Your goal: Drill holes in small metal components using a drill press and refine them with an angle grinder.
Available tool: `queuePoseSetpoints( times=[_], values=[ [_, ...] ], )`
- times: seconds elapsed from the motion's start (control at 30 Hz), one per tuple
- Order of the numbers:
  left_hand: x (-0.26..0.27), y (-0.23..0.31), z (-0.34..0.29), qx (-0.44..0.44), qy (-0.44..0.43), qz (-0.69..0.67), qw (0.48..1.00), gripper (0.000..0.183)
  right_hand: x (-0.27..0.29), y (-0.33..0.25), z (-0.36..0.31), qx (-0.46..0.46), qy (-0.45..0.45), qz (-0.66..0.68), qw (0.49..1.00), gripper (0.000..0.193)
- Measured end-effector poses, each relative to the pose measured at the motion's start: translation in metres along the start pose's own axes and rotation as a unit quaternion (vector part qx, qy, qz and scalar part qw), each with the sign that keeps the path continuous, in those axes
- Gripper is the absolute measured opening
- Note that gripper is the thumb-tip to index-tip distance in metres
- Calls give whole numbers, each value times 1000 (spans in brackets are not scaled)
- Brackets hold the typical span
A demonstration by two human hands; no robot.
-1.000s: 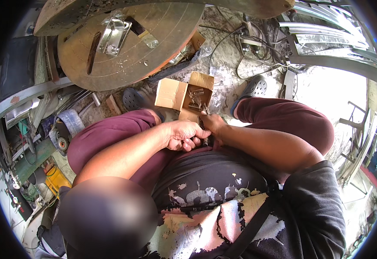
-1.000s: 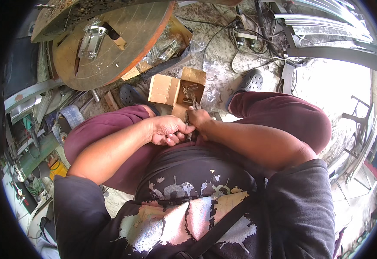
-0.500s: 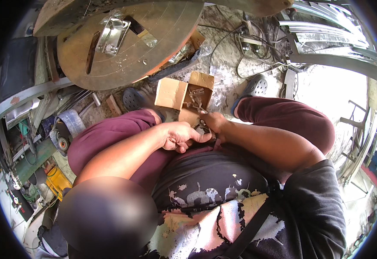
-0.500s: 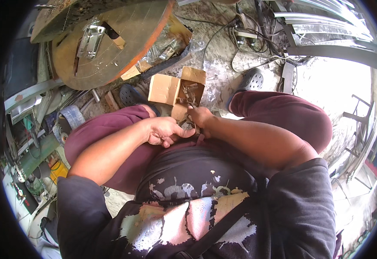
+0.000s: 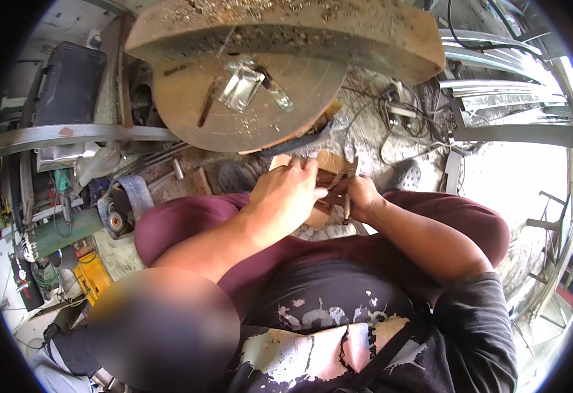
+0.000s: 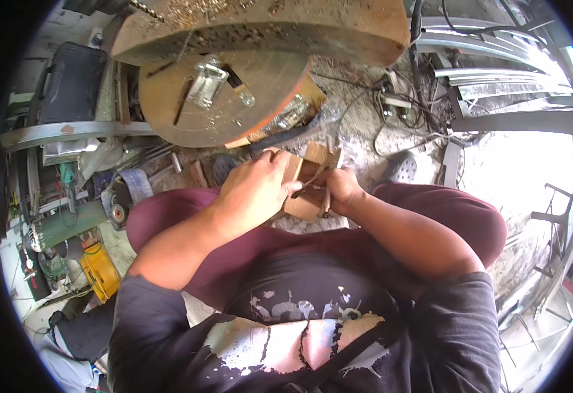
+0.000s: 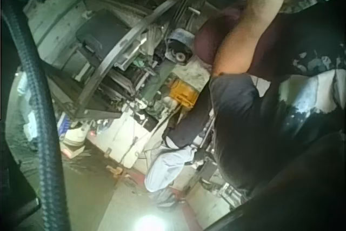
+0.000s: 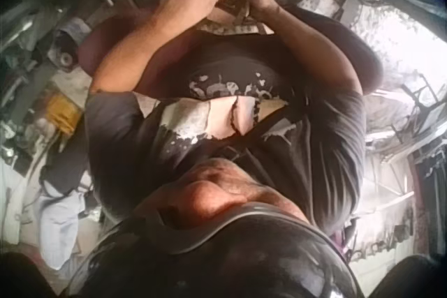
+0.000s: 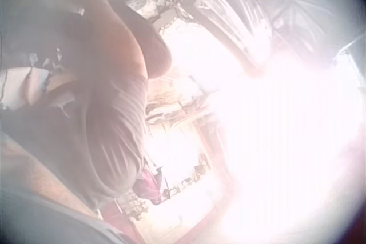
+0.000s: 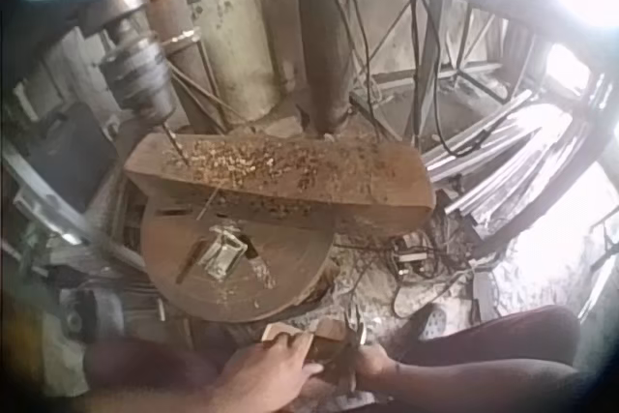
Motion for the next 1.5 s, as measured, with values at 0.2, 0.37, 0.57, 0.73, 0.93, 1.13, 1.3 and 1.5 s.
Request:
queuePoseSetpoints(
  times=[0.2,0.37,0.57,0.73,0.93,1.13,1.3,1.5],
  values=[
    [153,10,-20,-121,456,-90,877,10,31,-10,26,55,72,5,996,21],
    [168,-40,-7,17,471,-34,881,22,17,-21,9,64,74,26,995,18],
    [156,-60,3,16,422,-146,895,15,5,-66,-17,159,68,74,982,23],
    [154,-54,-12,-124,435,-380,807,10,10,-110,-48,255,98,113,955,28],
    [111,-33,0,-18,174,-735,656,14,29,-133,-57,256,102,140,951,32],
    [92,-19,-3,39,39,-795,605,15,12,-154,-85,326,9,158,932,52],
    [103,-18,-4,-5,123,-692,712,40,12,-174,-104,388,-46,148,909,70],
    [120,-21,-19,-35,226,-496,838,44,12,-178,-141,487,67,115,863,77]
  ],
)
Point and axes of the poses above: each hand's wrist, its own z-axis towards the middle knuckle, its own x-axis out of the back of the hand, y = z × x, the point moved 8 cm from there along z, towards the middle knuckle, and after that the axes turned 6 degrees about y, right-handed, at the moved point
